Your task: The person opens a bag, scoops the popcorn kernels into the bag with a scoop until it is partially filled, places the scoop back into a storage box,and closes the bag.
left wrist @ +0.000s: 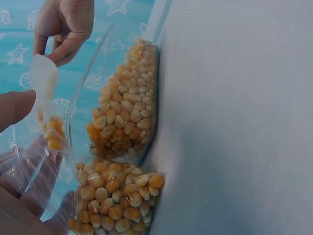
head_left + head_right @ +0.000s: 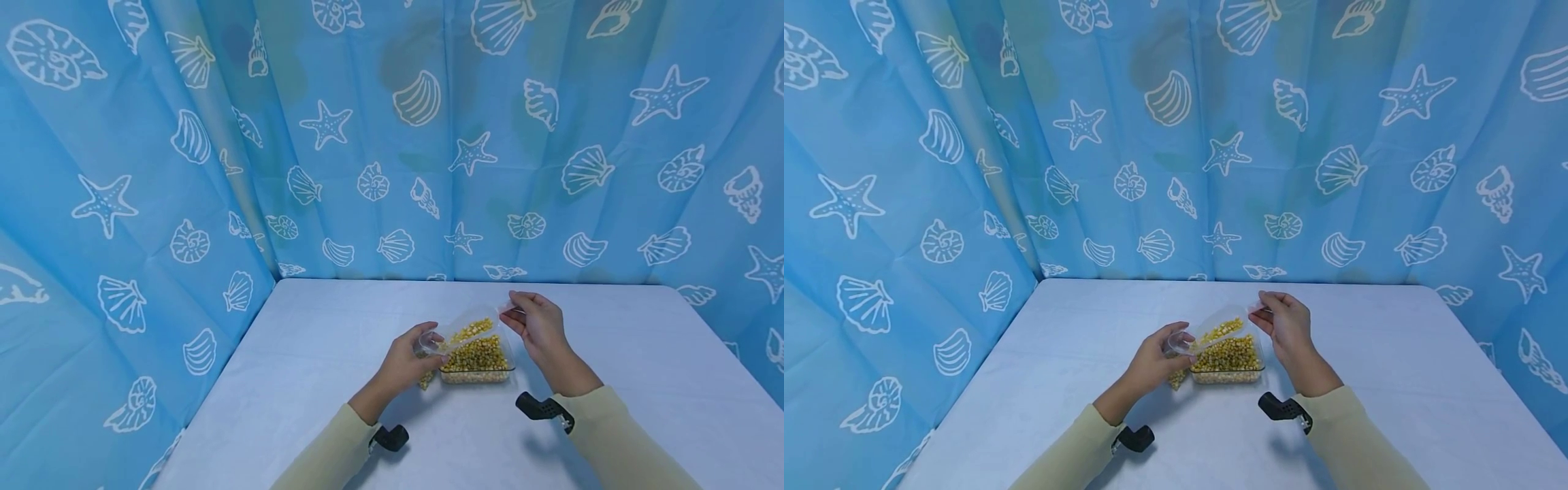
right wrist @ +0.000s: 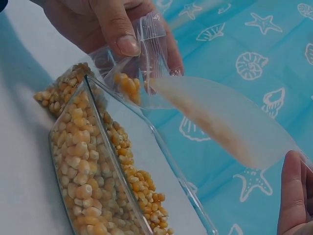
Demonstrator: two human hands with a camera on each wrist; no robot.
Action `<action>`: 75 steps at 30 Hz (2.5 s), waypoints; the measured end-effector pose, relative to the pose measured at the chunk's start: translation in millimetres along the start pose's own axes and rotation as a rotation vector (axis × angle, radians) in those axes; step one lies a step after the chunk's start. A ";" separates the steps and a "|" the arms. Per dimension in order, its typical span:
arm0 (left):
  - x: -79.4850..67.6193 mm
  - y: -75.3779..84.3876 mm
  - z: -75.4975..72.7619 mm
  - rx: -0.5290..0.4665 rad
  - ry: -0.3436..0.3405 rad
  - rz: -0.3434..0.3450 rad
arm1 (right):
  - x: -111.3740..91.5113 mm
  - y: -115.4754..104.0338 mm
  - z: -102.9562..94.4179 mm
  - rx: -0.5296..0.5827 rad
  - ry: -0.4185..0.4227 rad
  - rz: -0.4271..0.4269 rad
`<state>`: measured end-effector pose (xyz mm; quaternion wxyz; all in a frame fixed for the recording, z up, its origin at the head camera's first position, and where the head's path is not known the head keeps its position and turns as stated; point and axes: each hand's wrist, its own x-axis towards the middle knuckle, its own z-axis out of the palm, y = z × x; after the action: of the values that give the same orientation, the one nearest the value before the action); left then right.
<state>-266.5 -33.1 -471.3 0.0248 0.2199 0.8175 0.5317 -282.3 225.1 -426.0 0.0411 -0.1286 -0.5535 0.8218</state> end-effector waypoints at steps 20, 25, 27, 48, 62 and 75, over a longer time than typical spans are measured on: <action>0.3 2.0 -5.5 -0.006 0.026 0.027 | -7.0 -8.7 7.4 0.013 -0.021 -0.059; 1.7 2.9 -7.4 -0.005 0.047 0.012 | -8.7 -13.7 12.4 -0.033 -0.041 -0.127; 2.3 3.0 -8.3 -0.008 0.051 0.006 | -9.1 -16.0 15.4 -0.057 -0.037 -0.139; 1.1 4.2 -12.7 -0.029 0.062 0.014 | -12.9 -16.3 20.7 -0.056 -0.044 -0.139; 1.0 8.5 -19.2 0.004 0.109 -0.031 | -4.2 -21.2 -4.3 0.093 -0.001 -0.098; 2.5 6.1 -26.4 -0.023 0.139 -0.030 | 5.0 -8.3 -22.7 -0.042 0.100 -0.040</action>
<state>-274.0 -52.7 -454.0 -0.0215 0.1699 0.8143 0.5546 -281.9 249.8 -427.2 0.0822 -0.1591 -0.5705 0.8015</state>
